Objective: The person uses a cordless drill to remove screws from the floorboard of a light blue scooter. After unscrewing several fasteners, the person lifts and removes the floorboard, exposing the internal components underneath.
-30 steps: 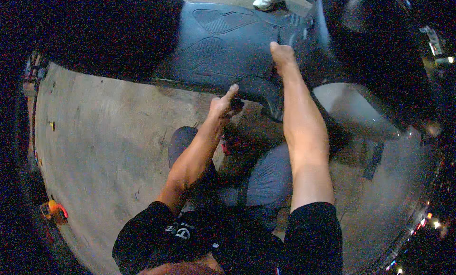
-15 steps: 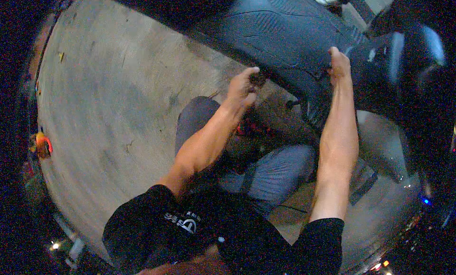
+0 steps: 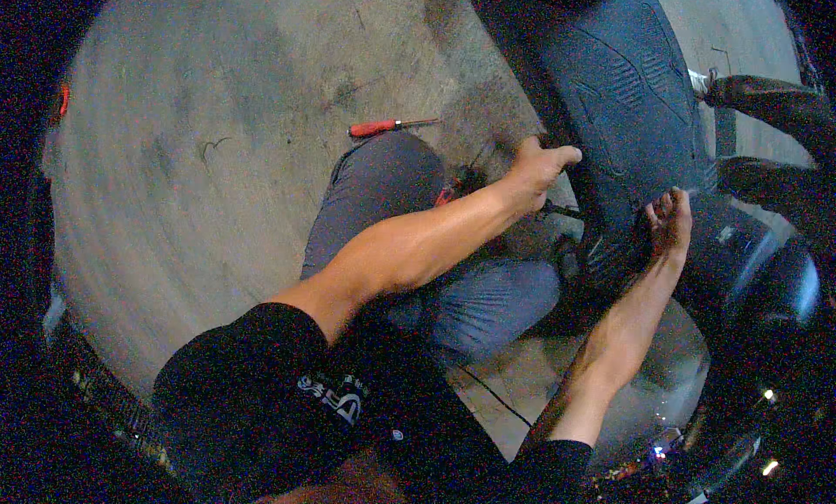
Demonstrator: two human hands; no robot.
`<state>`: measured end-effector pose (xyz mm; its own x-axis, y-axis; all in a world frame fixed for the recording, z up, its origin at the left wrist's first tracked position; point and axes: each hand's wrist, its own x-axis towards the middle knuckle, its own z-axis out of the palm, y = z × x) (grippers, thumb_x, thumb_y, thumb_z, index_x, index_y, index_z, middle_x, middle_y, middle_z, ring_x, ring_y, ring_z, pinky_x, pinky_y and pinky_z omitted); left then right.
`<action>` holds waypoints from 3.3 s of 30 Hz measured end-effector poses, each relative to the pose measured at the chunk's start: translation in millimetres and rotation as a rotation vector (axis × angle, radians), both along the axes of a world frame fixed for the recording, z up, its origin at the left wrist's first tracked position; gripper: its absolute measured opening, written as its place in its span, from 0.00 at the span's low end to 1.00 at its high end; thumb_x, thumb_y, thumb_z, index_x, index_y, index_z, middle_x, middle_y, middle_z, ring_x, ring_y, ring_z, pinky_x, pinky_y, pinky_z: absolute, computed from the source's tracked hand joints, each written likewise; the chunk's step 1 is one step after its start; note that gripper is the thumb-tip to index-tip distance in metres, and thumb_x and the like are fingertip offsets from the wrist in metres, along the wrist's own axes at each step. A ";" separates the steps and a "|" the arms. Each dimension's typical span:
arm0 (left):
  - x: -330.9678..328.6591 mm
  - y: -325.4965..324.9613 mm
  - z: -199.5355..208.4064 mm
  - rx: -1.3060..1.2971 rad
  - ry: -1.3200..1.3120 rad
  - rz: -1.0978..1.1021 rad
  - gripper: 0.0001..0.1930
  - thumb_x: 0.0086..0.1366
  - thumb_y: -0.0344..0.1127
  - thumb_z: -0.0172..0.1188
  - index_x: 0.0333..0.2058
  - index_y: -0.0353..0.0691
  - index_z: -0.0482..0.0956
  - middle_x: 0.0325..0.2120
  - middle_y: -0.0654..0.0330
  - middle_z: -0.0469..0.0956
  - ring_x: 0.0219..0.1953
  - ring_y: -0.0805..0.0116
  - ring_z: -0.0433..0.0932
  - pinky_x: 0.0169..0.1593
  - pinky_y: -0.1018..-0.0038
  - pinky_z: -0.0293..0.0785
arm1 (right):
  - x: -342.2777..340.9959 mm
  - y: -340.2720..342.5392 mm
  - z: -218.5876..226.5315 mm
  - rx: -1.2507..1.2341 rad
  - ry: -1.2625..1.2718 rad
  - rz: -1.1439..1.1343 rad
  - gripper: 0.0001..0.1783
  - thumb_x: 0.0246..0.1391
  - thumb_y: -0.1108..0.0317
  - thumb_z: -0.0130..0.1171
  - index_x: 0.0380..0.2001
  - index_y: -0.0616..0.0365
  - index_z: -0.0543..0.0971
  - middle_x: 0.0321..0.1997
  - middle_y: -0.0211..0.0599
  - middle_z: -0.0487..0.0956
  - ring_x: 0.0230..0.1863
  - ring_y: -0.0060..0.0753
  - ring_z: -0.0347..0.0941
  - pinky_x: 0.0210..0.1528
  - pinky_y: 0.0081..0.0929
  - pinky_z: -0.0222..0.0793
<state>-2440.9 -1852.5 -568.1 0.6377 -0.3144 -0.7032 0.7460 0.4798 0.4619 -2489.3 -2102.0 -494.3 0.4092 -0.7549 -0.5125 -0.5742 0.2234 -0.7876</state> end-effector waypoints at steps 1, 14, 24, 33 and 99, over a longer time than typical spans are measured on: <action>0.4 -2.2 5.0 -0.003 0.033 0.026 0.27 0.47 0.34 0.68 0.44 0.25 0.71 0.41 0.49 0.76 0.42 0.58 0.75 0.47 0.66 0.71 | -1.9 2.2 2.1 -0.039 0.038 0.022 0.22 0.54 0.53 0.56 0.45 0.57 0.69 0.46 0.37 0.67 0.42 0.33 0.66 0.45 0.34 0.69; 22.1 -6.2 -41.3 0.059 0.120 0.013 0.25 0.48 0.37 0.73 0.40 0.26 0.75 0.35 0.52 0.78 0.39 0.59 0.76 0.46 0.65 0.71 | 14.7 1.9 -21.3 -0.043 0.059 0.135 0.12 0.54 0.62 0.60 0.38 0.55 0.74 0.31 0.25 0.70 0.29 0.21 0.65 0.25 0.24 0.56; 26.0 -5.0 -33.3 -0.046 0.038 -0.002 0.25 0.50 0.37 0.71 0.42 0.27 0.75 0.38 0.54 0.78 0.37 0.63 0.76 0.41 0.66 0.71 | 22.0 15.5 -13.8 -0.124 0.089 0.175 0.52 0.46 0.63 0.66 0.66 0.71 0.47 0.61 0.52 0.63 0.44 0.32 0.68 0.28 0.27 0.62; 35.4 -6.9 -10.3 0.001 0.033 -0.110 0.25 0.49 0.36 0.72 0.39 0.21 0.74 0.37 0.49 0.78 0.35 0.61 0.77 0.38 0.65 0.74 | 12.7 18.3 -20.9 -0.253 0.057 0.196 0.48 0.43 0.60 0.66 0.62 0.73 0.55 0.62 0.59 0.64 0.50 0.43 0.71 0.41 0.32 0.69; 64.5 -59.3 117.6 0.646 -1.108 -1.293 0.18 0.60 0.28 0.55 0.50 0.39 0.75 0.51 0.54 0.73 0.52 0.60 0.73 0.54 0.69 0.69 | 5.1 9.2 -46.6 -0.051 0.003 0.008 0.41 0.47 0.59 0.59 0.59 0.76 0.60 0.57 0.56 0.70 0.58 0.46 0.67 0.61 0.34 0.60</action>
<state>-2376.4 -1911.9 -450.5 0.4463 -0.8147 -0.3701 -0.2841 -0.5212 0.8047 -2484.2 -2092.8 -540.9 0.4134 -0.7769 -0.4748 -0.5783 0.1788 -0.7960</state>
